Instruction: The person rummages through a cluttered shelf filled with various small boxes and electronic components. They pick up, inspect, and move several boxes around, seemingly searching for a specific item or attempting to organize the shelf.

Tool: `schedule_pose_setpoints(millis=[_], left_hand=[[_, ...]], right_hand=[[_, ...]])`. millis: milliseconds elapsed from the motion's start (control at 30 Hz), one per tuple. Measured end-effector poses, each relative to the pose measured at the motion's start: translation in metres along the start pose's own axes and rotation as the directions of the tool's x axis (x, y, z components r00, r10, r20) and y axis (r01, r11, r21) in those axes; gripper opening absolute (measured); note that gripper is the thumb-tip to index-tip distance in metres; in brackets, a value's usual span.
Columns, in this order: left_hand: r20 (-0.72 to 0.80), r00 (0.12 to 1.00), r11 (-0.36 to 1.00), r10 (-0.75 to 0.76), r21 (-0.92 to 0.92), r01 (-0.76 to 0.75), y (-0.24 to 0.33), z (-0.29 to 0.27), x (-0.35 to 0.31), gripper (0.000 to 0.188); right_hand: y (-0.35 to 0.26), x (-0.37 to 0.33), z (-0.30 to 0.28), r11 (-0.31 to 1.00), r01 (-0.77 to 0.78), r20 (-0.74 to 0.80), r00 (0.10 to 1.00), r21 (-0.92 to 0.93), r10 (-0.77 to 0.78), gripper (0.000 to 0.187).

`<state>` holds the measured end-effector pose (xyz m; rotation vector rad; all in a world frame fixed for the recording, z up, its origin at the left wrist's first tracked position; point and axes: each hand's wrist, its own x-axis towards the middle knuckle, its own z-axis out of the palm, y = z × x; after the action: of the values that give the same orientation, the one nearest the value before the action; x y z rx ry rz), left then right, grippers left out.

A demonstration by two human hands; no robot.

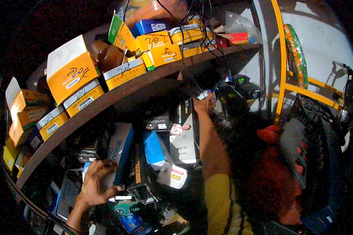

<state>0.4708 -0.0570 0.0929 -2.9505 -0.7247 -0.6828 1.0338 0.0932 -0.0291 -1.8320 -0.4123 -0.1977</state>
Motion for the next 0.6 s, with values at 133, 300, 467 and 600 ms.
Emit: schedule_pose_setpoints(millis=[133,300,467,600], left_hand=[[0.000,1.000,1.000,-0.007,-0.004,0.007,-0.001,-0.002,-0.006,0.059],[-0.003,1.000,1.000,0.006,0.008,-0.006,0.004,-0.006,-0.004,0.058],[-0.006,1.000,1.000,0.003,-0.006,-0.003,0.007,-0.004,-0.001,0.056],[-0.025,1.000,1.000,0.002,-0.004,-0.002,0.008,-0.002,-0.002,0.056]], right_hand=[[-0.024,-0.011,-0.009,0.975,-0.218,0.156,0.965,0.040,0.209,0.129],[-0.020,0.001,-0.012,0.969,-0.245,0.243,0.942,0.034,0.230,0.149],[-0.009,0.025,0.000,0.965,-0.250,0.237,0.945,0.079,0.225,0.135],[-0.003,0.008,0.015,0.985,0.049,0.025,0.998,0.168,-0.054,0.109]])
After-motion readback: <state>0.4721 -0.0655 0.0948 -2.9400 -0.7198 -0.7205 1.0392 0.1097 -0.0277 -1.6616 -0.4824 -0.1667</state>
